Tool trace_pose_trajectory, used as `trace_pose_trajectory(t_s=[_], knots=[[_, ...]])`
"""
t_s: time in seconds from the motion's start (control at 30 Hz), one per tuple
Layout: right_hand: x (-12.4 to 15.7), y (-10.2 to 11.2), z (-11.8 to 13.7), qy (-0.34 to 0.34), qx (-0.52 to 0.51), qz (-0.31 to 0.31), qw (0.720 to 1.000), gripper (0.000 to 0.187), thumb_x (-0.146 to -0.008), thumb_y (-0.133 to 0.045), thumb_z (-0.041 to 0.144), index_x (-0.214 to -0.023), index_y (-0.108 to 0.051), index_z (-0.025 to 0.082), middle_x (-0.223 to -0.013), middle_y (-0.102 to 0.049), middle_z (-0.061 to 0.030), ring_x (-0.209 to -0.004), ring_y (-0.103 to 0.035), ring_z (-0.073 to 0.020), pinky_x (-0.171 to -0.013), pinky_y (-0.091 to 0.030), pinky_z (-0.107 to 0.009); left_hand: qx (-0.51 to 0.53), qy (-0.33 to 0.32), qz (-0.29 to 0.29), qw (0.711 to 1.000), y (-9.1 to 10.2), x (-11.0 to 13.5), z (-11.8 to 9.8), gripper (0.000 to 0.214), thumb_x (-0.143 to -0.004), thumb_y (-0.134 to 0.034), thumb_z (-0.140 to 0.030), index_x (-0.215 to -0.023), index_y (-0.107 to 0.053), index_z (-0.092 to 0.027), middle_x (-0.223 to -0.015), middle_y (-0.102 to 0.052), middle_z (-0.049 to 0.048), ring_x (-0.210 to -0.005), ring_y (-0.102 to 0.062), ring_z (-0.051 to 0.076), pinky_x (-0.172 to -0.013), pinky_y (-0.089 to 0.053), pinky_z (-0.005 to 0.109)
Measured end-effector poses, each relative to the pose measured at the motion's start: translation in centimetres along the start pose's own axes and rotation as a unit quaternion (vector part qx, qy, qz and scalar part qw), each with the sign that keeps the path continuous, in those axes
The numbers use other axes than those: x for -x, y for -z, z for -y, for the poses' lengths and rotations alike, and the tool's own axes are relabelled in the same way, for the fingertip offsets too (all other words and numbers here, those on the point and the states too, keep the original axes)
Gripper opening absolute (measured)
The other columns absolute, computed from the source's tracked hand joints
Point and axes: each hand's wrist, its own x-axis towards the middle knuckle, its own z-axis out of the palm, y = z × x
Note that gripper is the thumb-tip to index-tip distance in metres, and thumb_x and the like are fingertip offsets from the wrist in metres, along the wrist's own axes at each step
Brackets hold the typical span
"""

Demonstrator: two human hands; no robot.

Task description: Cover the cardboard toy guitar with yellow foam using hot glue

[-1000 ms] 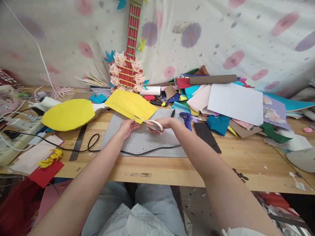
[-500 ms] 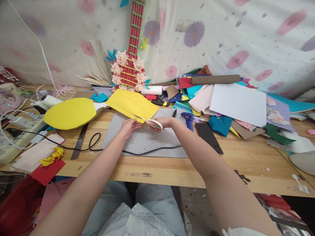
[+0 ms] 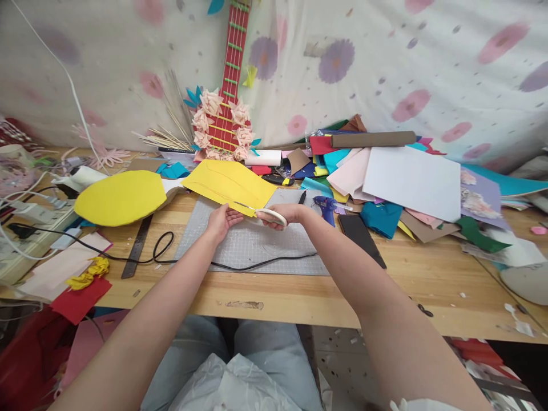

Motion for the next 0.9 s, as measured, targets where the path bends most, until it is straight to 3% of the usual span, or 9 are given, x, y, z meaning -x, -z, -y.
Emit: trace_pose_trajectory(t_s=[0.23, 0.4, 0.63, 0.9], knots=[[1.9, 0.4, -0.6, 0.001, -0.022, 0.071, 0.997, 0.057, -0.072, -0.051, 0.071, -0.077, -0.048, 0.015, -0.056, -0.042, 0.0037, -0.046, -0.039, -0.0053, -0.041, -0.03, -0.017, -0.029, -0.021, 0.002, 0.999, 0.1, 0.5, 0.2, 0.021, -0.087, -0.04, -0.014, -0.069, -0.05, -0.012, -0.051, -0.057, 0.0005, -0.05, -0.062, 0.013, -0.06, -0.054, 0.029], [1.3, 0.7, -0.8, 0.024, 0.003, 0.119, 0.993, 0.063, -0.071, -0.047, 0.075, -0.083, -0.052, 0.013, -0.061, -0.048, 0.0006, -0.049, -0.046, -0.0079, -0.039, -0.032, -0.018, -0.047, -0.033, 0.02, 0.998, 0.3, 1.1, 0.3, 0.021, -0.087, -0.043, -0.016, -0.067, -0.049, -0.012, -0.05, -0.057, 0.0001, -0.049, -0.062, 0.011, -0.058, -0.054, 0.026], [0.7, 1.2, -0.7, 0.039, 0.003, 0.152, 0.988, 0.068, -0.073, -0.035, 0.079, -0.086, -0.05, 0.014, -0.064, -0.049, 0.0001, -0.047, -0.044, -0.0068, -0.038, -0.03, -0.017, -0.059, -0.048, 0.025, 0.997, 0.5, 1.4, 0.4, 0.021, -0.087, -0.044, -0.017, -0.067, -0.049, -0.013, -0.05, -0.057, -0.0008, -0.049, -0.063, 0.012, -0.062, -0.055, 0.028], [1.4, 0.3, 0.7, -0.005, 0.007, 0.124, 0.992, 0.068, -0.081, -0.027, 0.074, -0.084, -0.052, 0.011, -0.064, -0.049, -0.0024, -0.051, -0.046, -0.0086, -0.039, -0.026, -0.02, -0.102, -0.069, 0.043, 0.991, 0.6, 1.3, 1.1, 0.021, -0.083, -0.054, -0.027, -0.066, -0.049, -0.014, -0.05, -0.056, -0.0021, -0.049, -0.063, 0.013, -0.061, -0.056, 0.03]])
